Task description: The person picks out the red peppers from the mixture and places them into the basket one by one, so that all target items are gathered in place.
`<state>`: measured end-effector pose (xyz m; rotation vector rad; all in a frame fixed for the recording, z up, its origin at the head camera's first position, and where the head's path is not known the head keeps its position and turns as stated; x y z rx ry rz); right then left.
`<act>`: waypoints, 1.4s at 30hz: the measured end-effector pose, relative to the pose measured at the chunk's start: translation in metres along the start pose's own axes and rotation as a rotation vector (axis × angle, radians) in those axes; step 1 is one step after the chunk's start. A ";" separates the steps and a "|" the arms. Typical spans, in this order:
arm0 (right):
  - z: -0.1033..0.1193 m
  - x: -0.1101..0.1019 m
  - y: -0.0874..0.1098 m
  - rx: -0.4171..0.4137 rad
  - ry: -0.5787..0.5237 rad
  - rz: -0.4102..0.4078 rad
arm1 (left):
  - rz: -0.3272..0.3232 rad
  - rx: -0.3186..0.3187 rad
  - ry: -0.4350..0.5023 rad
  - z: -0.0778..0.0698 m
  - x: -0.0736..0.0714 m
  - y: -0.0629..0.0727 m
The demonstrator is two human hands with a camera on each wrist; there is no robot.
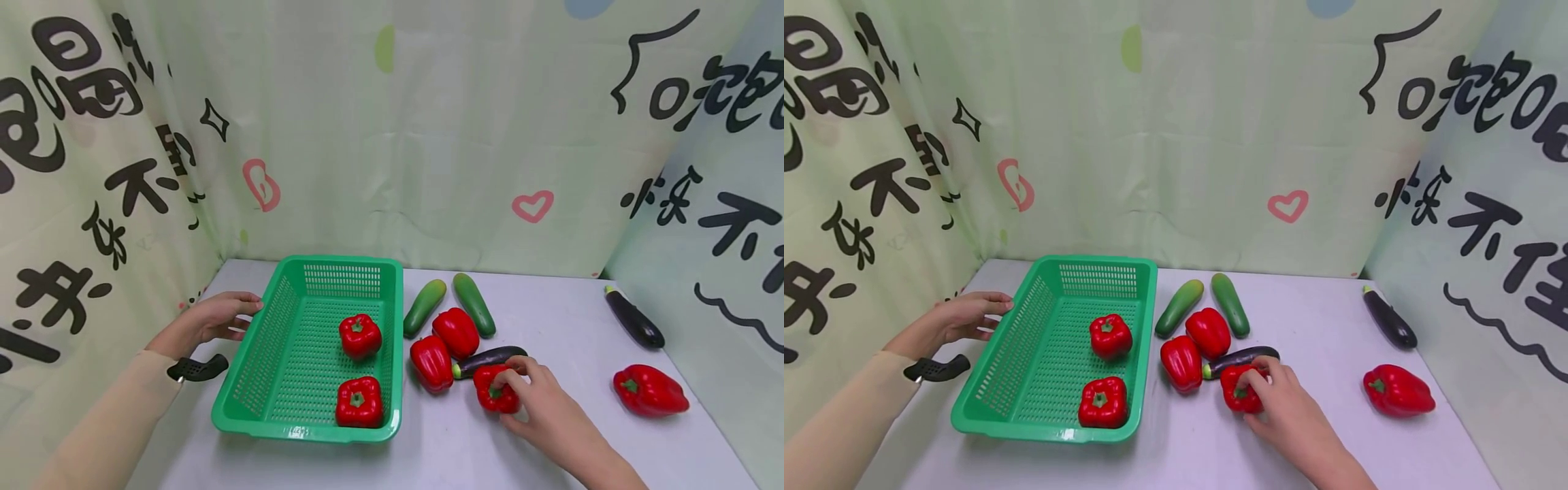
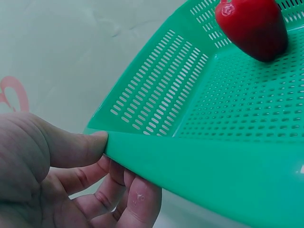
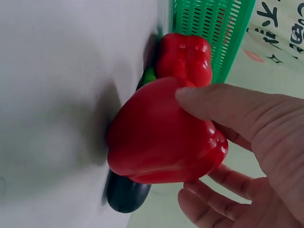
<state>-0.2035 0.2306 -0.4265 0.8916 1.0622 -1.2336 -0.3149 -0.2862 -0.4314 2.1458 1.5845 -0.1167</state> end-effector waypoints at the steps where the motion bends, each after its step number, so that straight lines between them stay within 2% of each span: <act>1: -0.001 0.000 0.000 0.012 -0.004 -0.004 | 0.002 0.000 -0.001 0.000 0.000 0.000; 8: -0.006 -0.002 -0.003 0.046 -0.021 -0.007 | 0.006 -0.005 -0.003 0.000 0.000 -0.002; 19: -0.002 -0.010 -0.002 0.068 -0.056 -0.005 | 0.008 -0.003 0.010 0.000 0.000 -0.001; 29: 0.007 -0.020 0.000 0.018 -0.067 -0.068 | 0.004 -0.008 0.014 0.001 0.000 0.000; 42: 0.034 -0.034 -0.002 -0.046 -0.077 -0.123 | 0.005 -0.006 0.015 0.001 0.000 0.000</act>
Point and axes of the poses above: each hand's wrist, its own y-axis away from the middle knuckle, its own x-axis out of the palm, z = x × y, the point moved 6 cm from there along -y, towards the middle knuckle, and after that the axes turned 10 degrees about x, right-handed, at the moved point
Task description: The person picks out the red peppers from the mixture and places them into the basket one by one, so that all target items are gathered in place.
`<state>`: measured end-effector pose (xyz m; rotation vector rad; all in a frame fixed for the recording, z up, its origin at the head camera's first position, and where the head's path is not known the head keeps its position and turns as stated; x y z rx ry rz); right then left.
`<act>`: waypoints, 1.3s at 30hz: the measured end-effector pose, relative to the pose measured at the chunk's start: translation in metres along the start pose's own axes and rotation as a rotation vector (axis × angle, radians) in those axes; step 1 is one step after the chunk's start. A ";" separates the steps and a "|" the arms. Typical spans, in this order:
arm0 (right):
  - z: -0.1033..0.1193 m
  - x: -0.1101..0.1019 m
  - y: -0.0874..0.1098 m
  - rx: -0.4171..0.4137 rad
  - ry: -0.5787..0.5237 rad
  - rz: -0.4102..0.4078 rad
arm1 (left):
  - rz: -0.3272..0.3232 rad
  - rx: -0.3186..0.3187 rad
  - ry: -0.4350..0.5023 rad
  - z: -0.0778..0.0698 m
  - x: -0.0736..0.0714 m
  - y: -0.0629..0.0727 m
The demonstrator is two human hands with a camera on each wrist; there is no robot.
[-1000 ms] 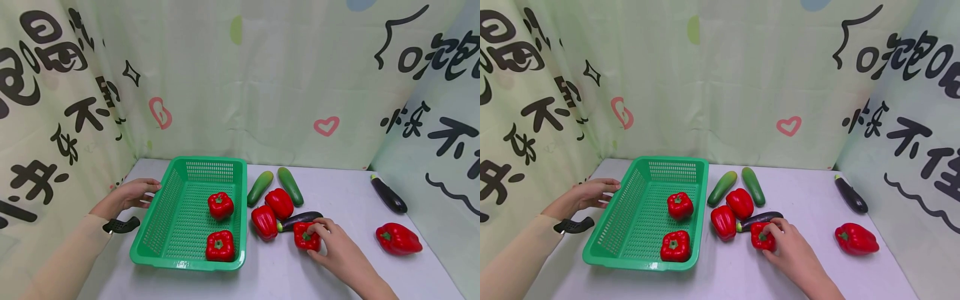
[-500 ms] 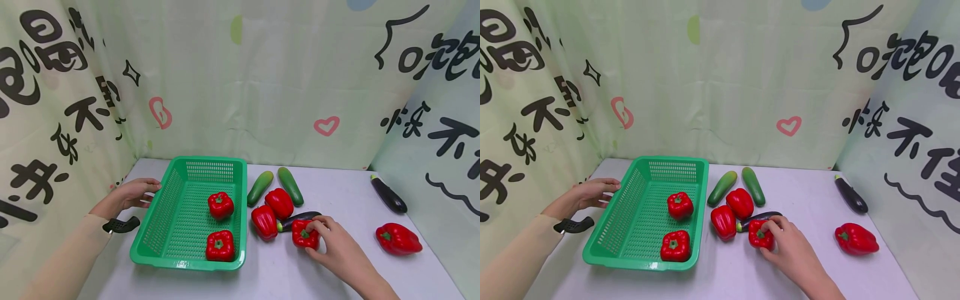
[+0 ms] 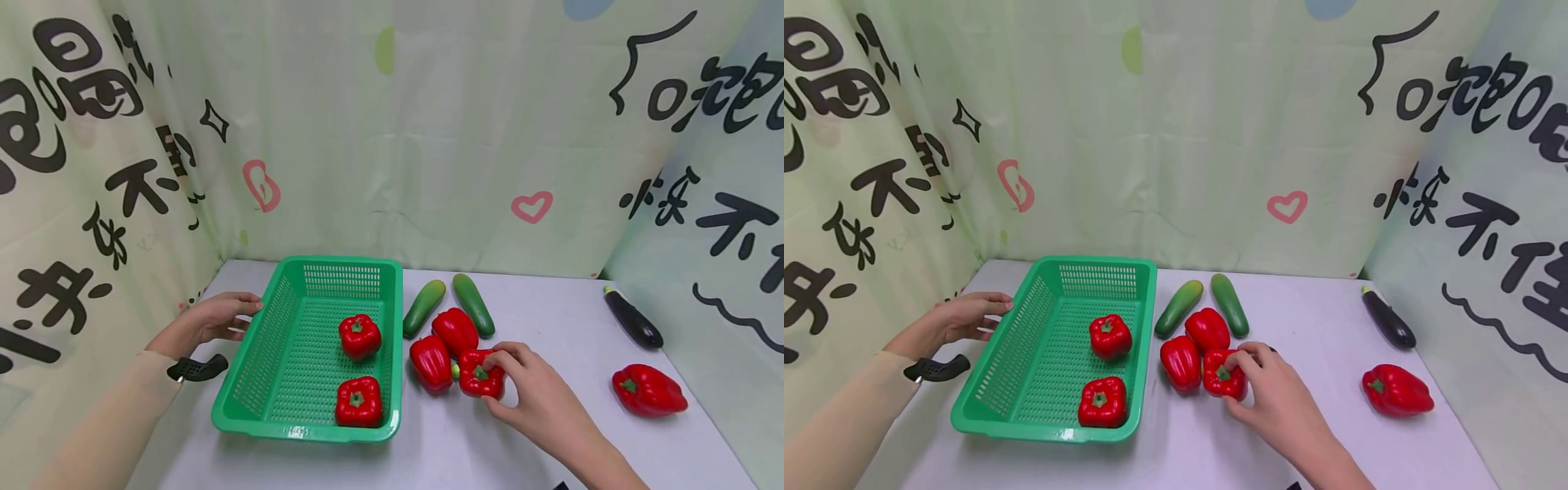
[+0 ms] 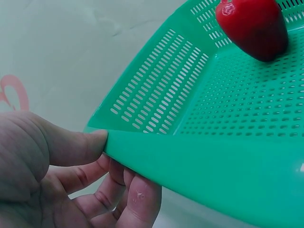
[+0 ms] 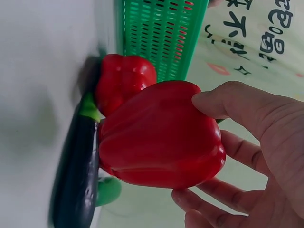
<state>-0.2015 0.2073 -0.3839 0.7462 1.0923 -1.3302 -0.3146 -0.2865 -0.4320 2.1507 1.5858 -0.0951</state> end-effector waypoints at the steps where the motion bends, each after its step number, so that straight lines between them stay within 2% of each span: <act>1: 0.003 -0.001 -0.001 -0.008 0.003 -0.005 | -0.001 0.000 0.000 0.000 0.000 0.000; 22: 0.048 -0.016 -0.016 -0.136 -0.005 -0.054 | 0.003 0.007 0.005 0.000 0.001 0.000; 39: 0.079 -0.020 -0.023 -0.216 -0.154 -0.078 | 0.003 0.011 0.010 0.001 0.000 0.000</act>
Point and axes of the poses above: each hand's wrist, its own y-axis away from the middle knuckle, its own x-axis out of the palm, z = x × y, the point moved 6 cm from there along -y, towards the middle knuckle, and after that the axes turned 10 degrees about x, right-handed, at the moved point
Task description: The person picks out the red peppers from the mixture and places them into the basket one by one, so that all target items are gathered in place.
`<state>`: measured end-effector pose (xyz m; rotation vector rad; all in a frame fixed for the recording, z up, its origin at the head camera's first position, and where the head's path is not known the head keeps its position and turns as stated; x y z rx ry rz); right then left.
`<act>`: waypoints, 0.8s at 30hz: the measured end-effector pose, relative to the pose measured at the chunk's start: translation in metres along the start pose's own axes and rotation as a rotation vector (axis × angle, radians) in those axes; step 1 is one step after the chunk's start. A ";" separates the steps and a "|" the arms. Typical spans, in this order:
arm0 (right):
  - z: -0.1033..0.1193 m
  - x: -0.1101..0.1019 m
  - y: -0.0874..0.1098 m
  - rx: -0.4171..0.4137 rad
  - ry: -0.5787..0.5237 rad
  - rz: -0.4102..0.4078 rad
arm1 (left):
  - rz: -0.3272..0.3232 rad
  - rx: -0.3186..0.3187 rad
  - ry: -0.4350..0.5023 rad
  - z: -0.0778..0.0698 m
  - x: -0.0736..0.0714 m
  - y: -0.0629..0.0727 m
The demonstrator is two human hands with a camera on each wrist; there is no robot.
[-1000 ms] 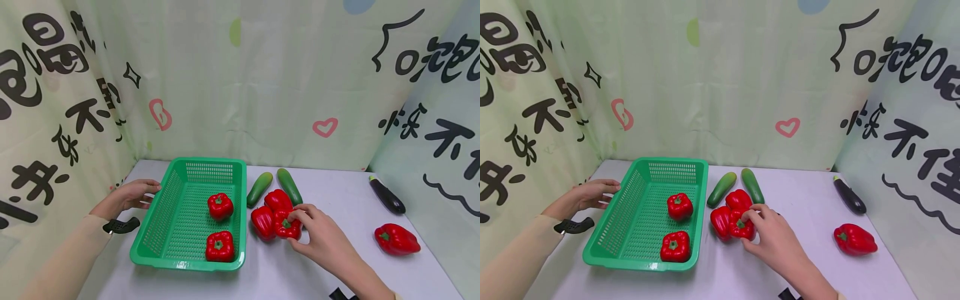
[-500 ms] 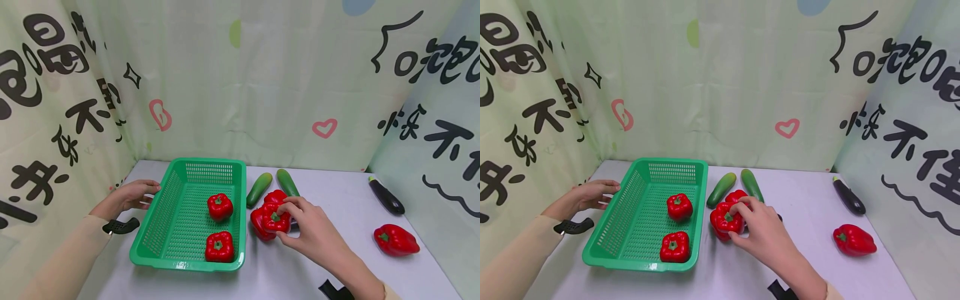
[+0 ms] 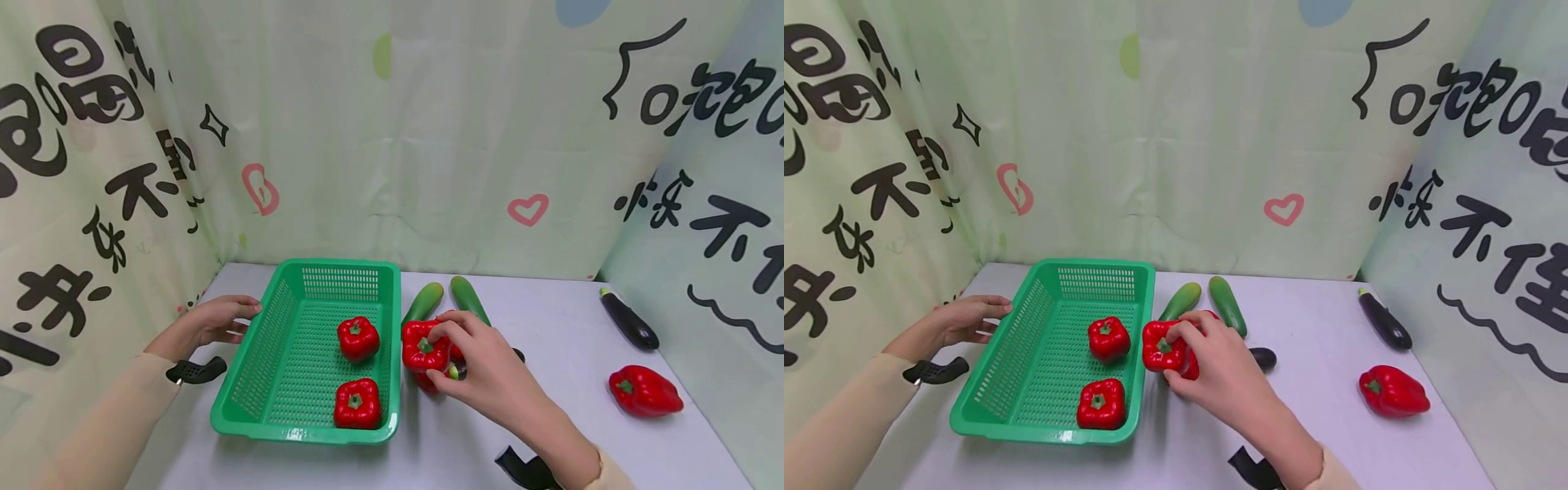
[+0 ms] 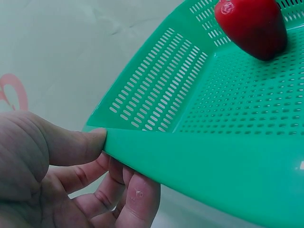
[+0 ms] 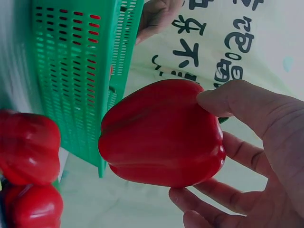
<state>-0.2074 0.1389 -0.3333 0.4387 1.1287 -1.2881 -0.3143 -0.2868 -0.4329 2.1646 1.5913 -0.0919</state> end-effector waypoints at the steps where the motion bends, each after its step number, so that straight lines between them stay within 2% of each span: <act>1: 0.001 0.001 -0.001 0.002 -0.011 0.005 | -0.002 0.000 0.001 0.000 0.000 0.000; 10: 0.010 0.012 -0.012 0.066 -0.094 0.066 | -0.001 0.011 0.018 0.003 0.001 -0.001; 19: 0.030 0.023 -0.019 0.057 -0.160 0.106 | -0.002 0.015 0.027 0.003 0.000 -0.001; 24: 0.043 0.035 -0.023 0.018 -0.211 0.139 | 0.005 0.022 0.027 0.002 0.000 -0.001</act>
Point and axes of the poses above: each hand's wrist, its own y-axis away from the middle knuckle, its own x-axis out of the palm, z = x × y, the point moved 6 cm from there along -y, towards the middle knuckle, and after that the axes turned 10 degrees about x, right-handed, at the moved point
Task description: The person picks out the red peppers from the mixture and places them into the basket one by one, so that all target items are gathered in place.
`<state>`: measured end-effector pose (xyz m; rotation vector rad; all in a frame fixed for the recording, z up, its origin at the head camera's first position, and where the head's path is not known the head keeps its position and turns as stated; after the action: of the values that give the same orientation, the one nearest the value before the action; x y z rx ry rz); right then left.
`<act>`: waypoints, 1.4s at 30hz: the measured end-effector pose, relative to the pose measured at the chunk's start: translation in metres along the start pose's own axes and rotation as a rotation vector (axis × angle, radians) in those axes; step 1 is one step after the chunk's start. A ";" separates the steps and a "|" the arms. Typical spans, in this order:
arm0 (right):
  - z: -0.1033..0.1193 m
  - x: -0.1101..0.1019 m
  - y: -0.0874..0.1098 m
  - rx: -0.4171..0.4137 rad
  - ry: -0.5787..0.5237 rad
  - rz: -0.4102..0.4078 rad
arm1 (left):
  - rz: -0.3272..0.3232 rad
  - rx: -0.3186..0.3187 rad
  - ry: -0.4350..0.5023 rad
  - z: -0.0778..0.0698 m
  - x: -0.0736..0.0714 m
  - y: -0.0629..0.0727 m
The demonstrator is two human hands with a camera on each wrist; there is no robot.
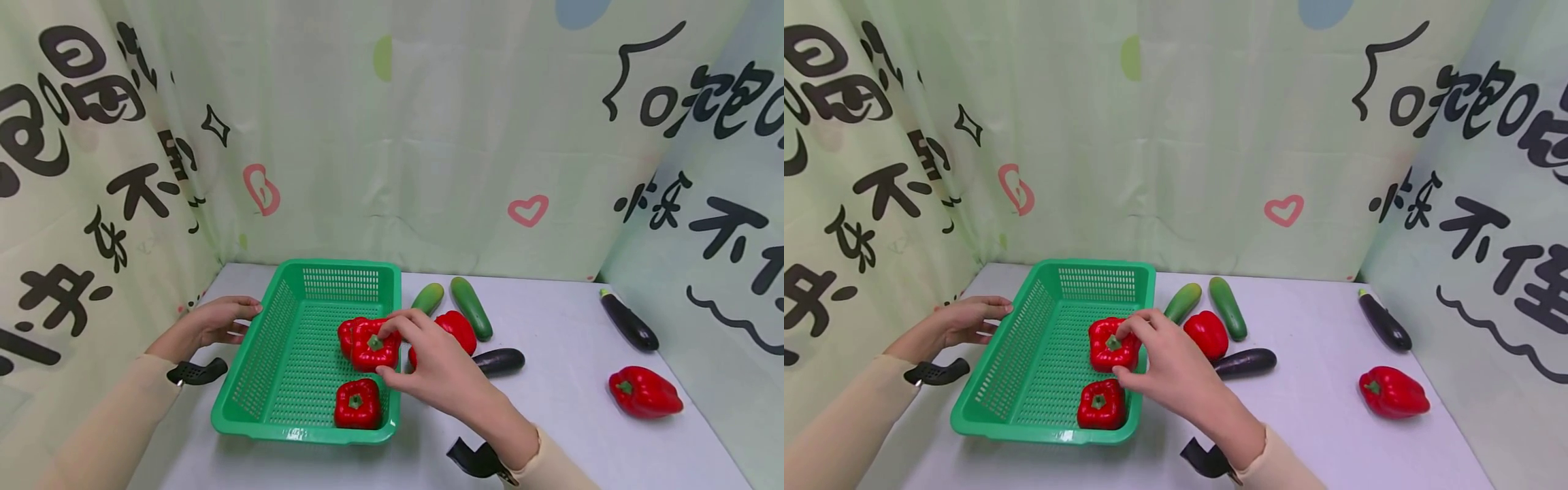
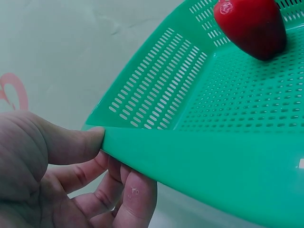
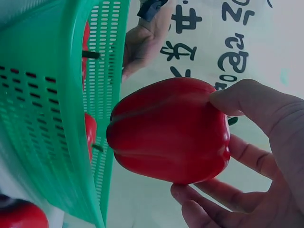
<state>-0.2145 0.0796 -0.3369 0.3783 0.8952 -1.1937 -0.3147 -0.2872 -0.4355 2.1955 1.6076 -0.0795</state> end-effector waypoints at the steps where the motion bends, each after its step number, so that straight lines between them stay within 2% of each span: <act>1: 0.002 0.003 -0.001 -0.009 -0.009 0.005 | -0.002 -0.001 0.001 0.000 0.000 0.000; 5: 0.007 0.015 -0.005 -0.025 -0.022 0.031 | -0.008 -0.010 0.008 0.001 0.000 -0.001; 11: 0.011 0.037 -0.010 -0.012 -0.046 0.115 | 0.001 -0.015 -0.002 0.000 -0.001 0.001; 20: 0.013 0.068 -0.008 -0.010 -0.104 0.226 | 0.002 -0.016 -0.002 0.002 0.001 0.000; 24: 0.015 0.078 -0.006 -0.038 -0.065 0.238 | -0.003 -0.025 -0.011 0.003 -0.001 0.000; 31: 0.021 0.091 -0.007 -0.107 0.091 0.234 | 0.002 -0.027 -0.012 0.002 0.000 0.001; 37: 0.019 0.102 -0.007 -0.094 0.132 0.248 | 0.002 -0.019 -0.007 0.002 0.001 0.002; 42: 0.022 0.108 -0.006 -0.143 0.153 0.239 | 0.005 -0.020 -0.003 0.002 0.001 0.001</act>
<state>-0.2013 -0.0063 -0.4055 0.4520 1.0303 -0.8846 -0.3137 -0.2872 -0.4370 2.1836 1.5944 -0.0645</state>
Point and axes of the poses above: each hand's wrist, its own y-axis away from the middle knuckle, its own x-axis out of the palm, z = x × y, the point moved 6 cm from there along -y, towards the middle knuckle, and after that the axes turned 10 degrees about x, right-handed, at the moved point
